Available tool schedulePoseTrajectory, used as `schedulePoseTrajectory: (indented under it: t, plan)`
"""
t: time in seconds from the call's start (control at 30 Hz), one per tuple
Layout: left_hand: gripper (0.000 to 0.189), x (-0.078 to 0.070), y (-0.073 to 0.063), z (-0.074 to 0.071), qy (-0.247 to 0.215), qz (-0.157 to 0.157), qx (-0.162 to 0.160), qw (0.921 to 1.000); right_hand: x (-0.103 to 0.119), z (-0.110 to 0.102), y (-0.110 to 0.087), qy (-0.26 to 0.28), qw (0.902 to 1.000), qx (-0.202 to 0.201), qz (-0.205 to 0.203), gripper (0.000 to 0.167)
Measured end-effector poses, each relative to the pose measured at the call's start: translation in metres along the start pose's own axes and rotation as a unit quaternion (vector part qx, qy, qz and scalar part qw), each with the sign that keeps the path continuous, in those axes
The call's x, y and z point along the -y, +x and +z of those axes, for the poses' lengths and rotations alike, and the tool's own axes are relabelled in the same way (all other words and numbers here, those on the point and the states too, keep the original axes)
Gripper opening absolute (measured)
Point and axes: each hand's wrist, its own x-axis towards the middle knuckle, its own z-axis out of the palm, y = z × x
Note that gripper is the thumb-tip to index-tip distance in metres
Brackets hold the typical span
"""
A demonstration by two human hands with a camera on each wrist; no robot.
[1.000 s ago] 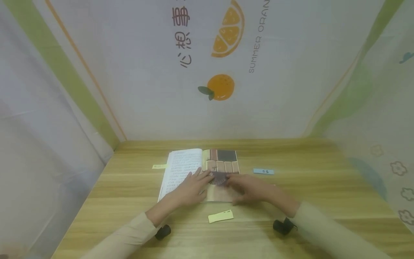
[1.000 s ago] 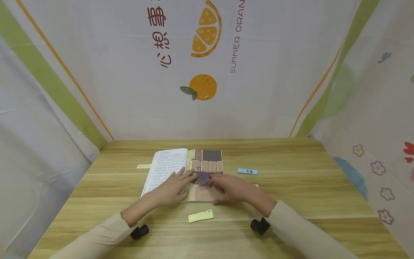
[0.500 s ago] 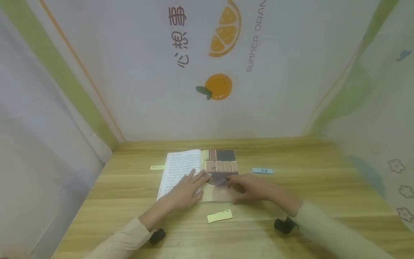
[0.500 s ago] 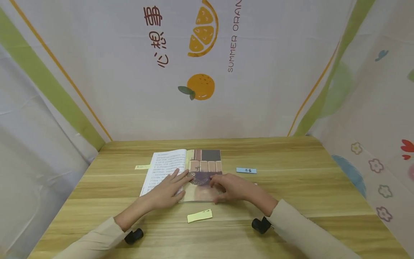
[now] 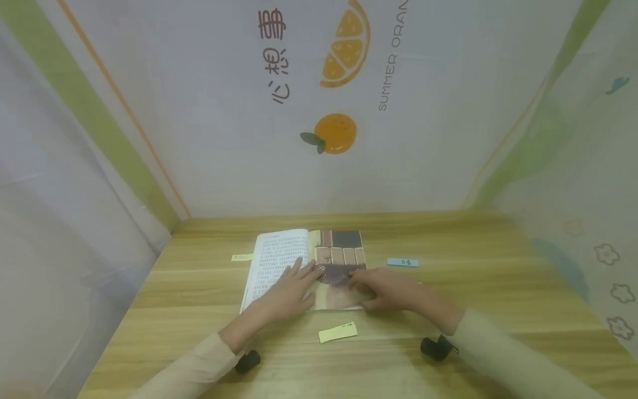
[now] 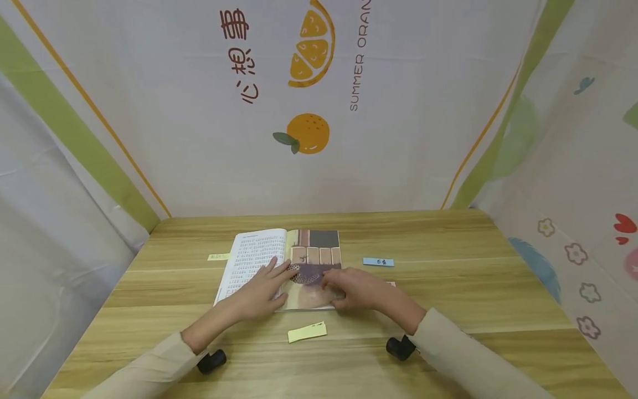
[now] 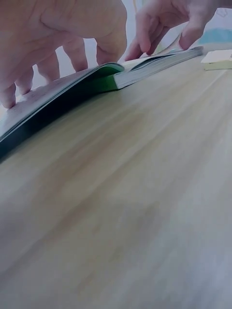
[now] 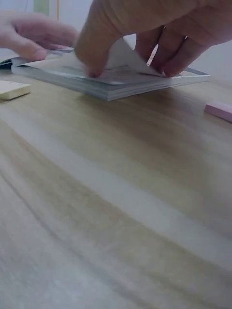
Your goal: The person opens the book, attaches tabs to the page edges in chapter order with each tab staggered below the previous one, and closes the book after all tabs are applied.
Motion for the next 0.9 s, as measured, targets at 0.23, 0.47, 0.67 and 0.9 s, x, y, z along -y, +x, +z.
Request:
schedulePoseTrajectory:
  t: [0.23, 0.47, 0.67, 0.9]
  plan:
    - [0.061, -0.006, 0.013, 0.005, 0.004, -0.002, 0.013, 0.9999, 0.001, 0.006, 0.006, -0.01, 0.9995, -0.031, 0.0, 0.042]
    - [0.082, -0.014, 0.017, 0.007, 0.033, -0.009, 0.023, 0.9991, -0.005, 0.01, 0.01, -0.031, 0.9976, -0.059, 0.017, 0.054]
    - [0.089, -0.018, 0.018, 0.007, 0.031, -0.008, 0.023, 0.9992, -0.007, 0.01, 0.011, -0.036, 0.9965, -0.069, 0.032, 0.061]
    - [0.086, -0.018, 0.016, 0.005, 0.018, -0.01, 0.016, 0.9997, -0.006, 0.008, 0.012, -0.027, 0.9963, -0.075, 0.034, 0.056]
